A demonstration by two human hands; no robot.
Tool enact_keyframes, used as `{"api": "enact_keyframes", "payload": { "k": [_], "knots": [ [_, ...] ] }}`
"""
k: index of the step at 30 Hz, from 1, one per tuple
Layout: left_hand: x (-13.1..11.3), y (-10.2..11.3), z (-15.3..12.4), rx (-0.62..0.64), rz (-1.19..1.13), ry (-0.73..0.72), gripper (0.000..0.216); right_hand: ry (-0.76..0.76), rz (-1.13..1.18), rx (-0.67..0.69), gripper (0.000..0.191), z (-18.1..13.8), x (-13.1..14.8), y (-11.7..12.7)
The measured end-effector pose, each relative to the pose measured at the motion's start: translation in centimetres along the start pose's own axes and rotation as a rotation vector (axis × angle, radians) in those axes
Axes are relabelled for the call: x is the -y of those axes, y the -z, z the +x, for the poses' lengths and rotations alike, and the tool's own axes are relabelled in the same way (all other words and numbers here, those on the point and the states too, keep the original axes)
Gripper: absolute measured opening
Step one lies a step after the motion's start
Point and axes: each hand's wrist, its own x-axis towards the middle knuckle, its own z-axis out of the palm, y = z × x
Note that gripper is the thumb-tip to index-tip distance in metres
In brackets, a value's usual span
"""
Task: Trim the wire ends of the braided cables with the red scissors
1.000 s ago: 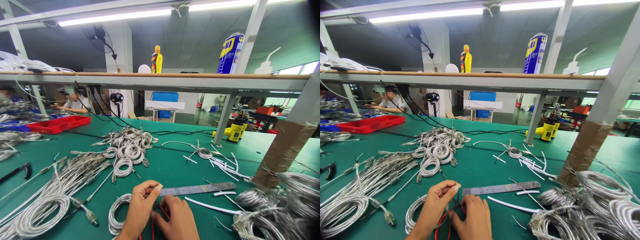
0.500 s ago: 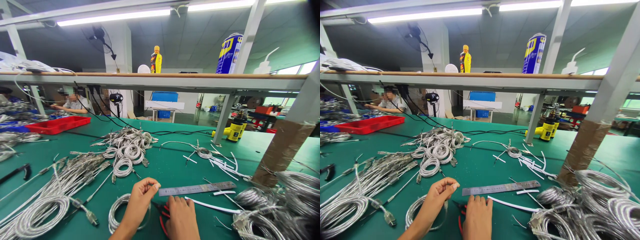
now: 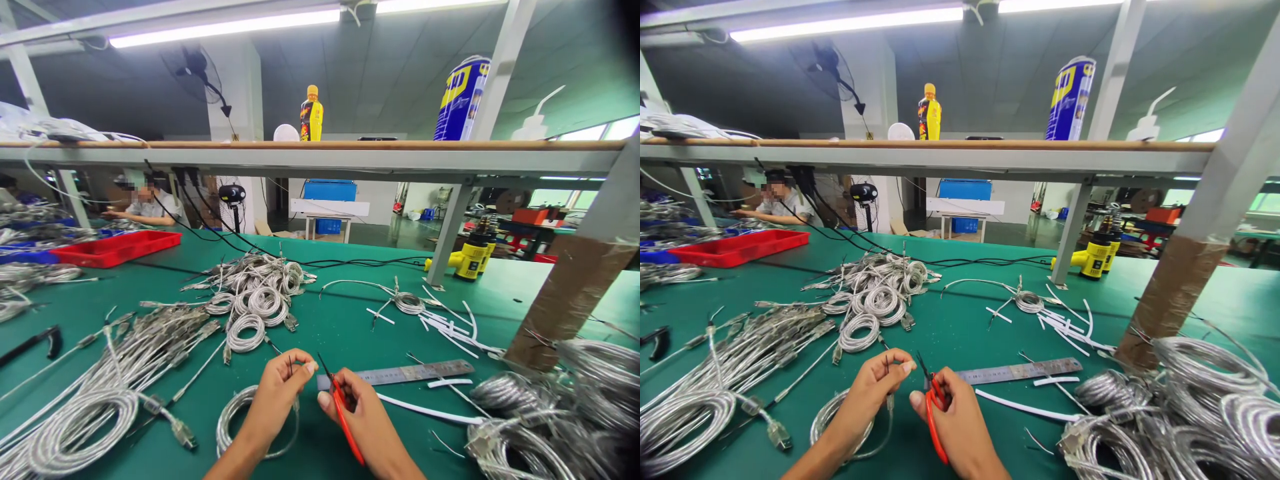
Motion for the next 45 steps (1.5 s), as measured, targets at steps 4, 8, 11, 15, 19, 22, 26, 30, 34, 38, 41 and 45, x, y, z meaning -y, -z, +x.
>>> {"api": "enact_keyframes", "payload": {
  "k": [4, 8, 11, 15, 19, 22, 26, 30, 34, 38, 41, 45],
  "knots": [
    [0.0, 0.1, -0.1, 0.006, -0.002, -0.015, 0.022, 0.004, -0.064, 0.029, 0.026, -0.1, -0.2, 0.3],
    [0.1, 0.2, -0.1, 0.019, -0.001, -0.039, 0.021, 0.015, -0.126, -0.006, 0.027, -0.3, 0.1, 0.5],
    [0.2, 0.2, -0.1, 0.03, -0.003, -0.042, 0.02, 0.03, -0.164, -0.029, 0.028, -0.4, 0.4, 0.6],
    [0.3, 0.2, 0.0, 0.039, -0.003, -0.053, 0.02, 0.044, -0.238, -0.061, 0.031, -0.3, 0.2, 0.8],
    [0.4, 0.3, 0.0, 0.04, 0.007, -0.053, 0.019, 0.041, -0.309, -0.06, 0.035, -0.1, -0.3, 0.8],
    [0.4, 0.3, 0.0, 0.044, 0.011, -0.052, 0.019, 0.033, -0.367, -0.049, 0.037, -0.1, -0.5, 0.8],
    [0.4, 0.2, -0.2, 0.041, 0.016, -0.049, 0.019, 0.025, -0.448, -0.065, 0.039, -0.1, -0.6, 0.7],
    [0.3, 0.2, -0.2, 0.035, 0.026, -0.046, 0.02, 0.03, -0.507, -0.093, 0.04, -0.1, -0.6, 0.6],
    [0.3, 0.1, -0.2, 0.029, 0.031, -0.04, 0.021, 0.027, -0.568, -0.114, 0.042, 0.0, -0.5, 0.6],
    [0.4, 0.1, 0.0, 0.032, 0.026, -0.043, 0.02, 0.039, -0.619, -0.136, 0.042, 0.0, -0.2, 0.7],
    [0.6, 0.1, 0.1, 0.029, 0.011, -0.043, 0.02, 0.041, -0.64, -0.144, 0.043, -0.1, -0.2, 0.5],
    [0.6, 0.0, 0.0, 0.033, -0.016, -0.019, 0.02, 0.014, -0.645, -0.155, 0.042, -0.2, -0.1, 0.1]
  ]
}}
